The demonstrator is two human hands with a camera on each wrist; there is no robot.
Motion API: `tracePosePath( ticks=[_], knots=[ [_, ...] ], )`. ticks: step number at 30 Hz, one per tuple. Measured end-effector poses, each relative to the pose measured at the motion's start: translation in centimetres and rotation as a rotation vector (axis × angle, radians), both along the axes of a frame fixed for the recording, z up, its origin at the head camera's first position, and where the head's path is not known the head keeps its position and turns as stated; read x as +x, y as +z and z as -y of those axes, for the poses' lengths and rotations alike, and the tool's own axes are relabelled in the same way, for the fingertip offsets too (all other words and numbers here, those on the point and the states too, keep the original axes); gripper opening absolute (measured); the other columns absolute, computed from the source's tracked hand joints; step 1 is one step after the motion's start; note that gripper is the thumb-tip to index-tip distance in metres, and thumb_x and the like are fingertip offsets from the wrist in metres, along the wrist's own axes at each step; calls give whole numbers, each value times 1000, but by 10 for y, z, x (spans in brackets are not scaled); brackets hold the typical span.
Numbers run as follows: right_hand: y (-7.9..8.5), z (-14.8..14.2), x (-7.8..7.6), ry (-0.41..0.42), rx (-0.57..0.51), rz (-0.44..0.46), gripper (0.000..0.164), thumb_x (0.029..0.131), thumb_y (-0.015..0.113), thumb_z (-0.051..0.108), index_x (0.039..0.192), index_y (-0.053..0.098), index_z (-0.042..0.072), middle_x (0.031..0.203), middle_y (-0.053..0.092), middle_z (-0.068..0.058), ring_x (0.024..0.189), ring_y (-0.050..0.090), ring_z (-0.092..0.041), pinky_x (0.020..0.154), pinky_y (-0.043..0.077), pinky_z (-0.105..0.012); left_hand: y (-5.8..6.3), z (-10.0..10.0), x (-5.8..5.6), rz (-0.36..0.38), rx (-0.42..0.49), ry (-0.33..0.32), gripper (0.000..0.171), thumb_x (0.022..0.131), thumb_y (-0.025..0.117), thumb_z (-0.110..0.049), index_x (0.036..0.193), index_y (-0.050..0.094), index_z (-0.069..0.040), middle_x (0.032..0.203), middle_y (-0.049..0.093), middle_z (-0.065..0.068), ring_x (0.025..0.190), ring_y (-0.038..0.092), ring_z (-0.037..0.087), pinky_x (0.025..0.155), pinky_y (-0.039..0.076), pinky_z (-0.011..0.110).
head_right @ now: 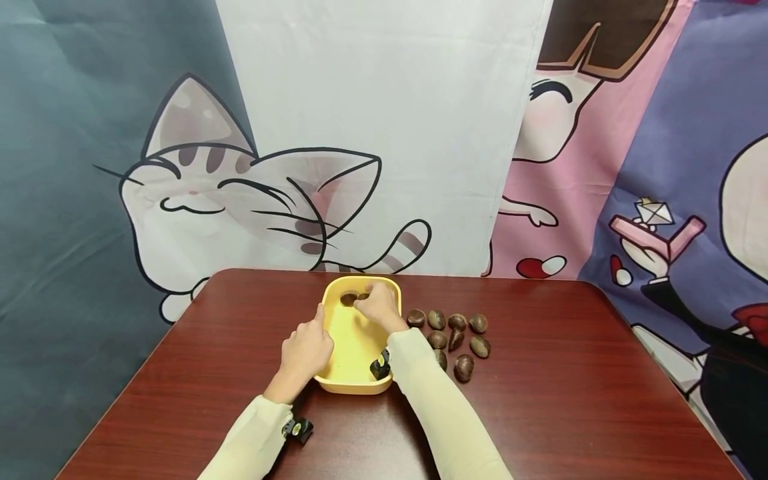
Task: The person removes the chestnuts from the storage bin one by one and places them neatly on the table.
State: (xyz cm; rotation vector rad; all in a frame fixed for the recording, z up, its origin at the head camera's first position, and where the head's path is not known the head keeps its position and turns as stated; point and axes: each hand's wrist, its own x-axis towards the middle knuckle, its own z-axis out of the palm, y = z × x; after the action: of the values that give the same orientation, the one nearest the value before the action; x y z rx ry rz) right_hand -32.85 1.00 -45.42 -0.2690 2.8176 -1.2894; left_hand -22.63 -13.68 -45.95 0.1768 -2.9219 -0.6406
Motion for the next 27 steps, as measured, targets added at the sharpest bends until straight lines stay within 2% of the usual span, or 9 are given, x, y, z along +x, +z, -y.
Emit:
tracePosePath(
  ticks=[8,11,15,17,22,27],
  knots=[
    [-2,-1,0,45,21,3,45,82,76,14,123,66,-2,119,68,-15,108,64,-28,89,51,-39,-1,0,0,-20,-5,3,61,93,42,-15,153,38,-6,71,62,14,51,51,25,44,39,41],
    [-2,-1,0,90,57,-5,37,81,77,12,115,69,0,112,70,-13,97,65,-24,83,52,-35,-1,0,1,-14,1,0,61,93,42,-15,153,37,-6,66,58,12,49,49,24,43,38,40],
    [-4,-1,-1,158,126,-9,22,80,77,11,100,73,3,99,69,-7,82,60,-19,72,48,-30,0,-1,1,-13,1,0,61,93,41,-15,153,37,-6,64,56,11,48,49,24,42,37,39],
    [-4,0,-1,175,142,2,23,80,77,11,102,73,4,102,68,-7,86,60,-20,72,48,-31,0,-1,1,-16,-2,2,61,93,41,-15,153,37,-6,66,58,12,49,50,24,43,37,39],
    [-4,0,0,178,129,12,40,81,77,10,119,68,0,119,66,-15,109,61,-30,86,51,-38,0,-1,0,-33,-8,4,61,92,41,-14,152,39,-6,74,64,15,52,53,26,44,39,40],
    [-5,3,0,249,204,-55,32,79,78,9,110,71,2,107,69,-9,99,63,-27,86,51,-38,0,-1,1,-32,-7,1,61,92,42,-15,152,39,-6,72,63,15,52,53,26,44,39,40]
  ],
)
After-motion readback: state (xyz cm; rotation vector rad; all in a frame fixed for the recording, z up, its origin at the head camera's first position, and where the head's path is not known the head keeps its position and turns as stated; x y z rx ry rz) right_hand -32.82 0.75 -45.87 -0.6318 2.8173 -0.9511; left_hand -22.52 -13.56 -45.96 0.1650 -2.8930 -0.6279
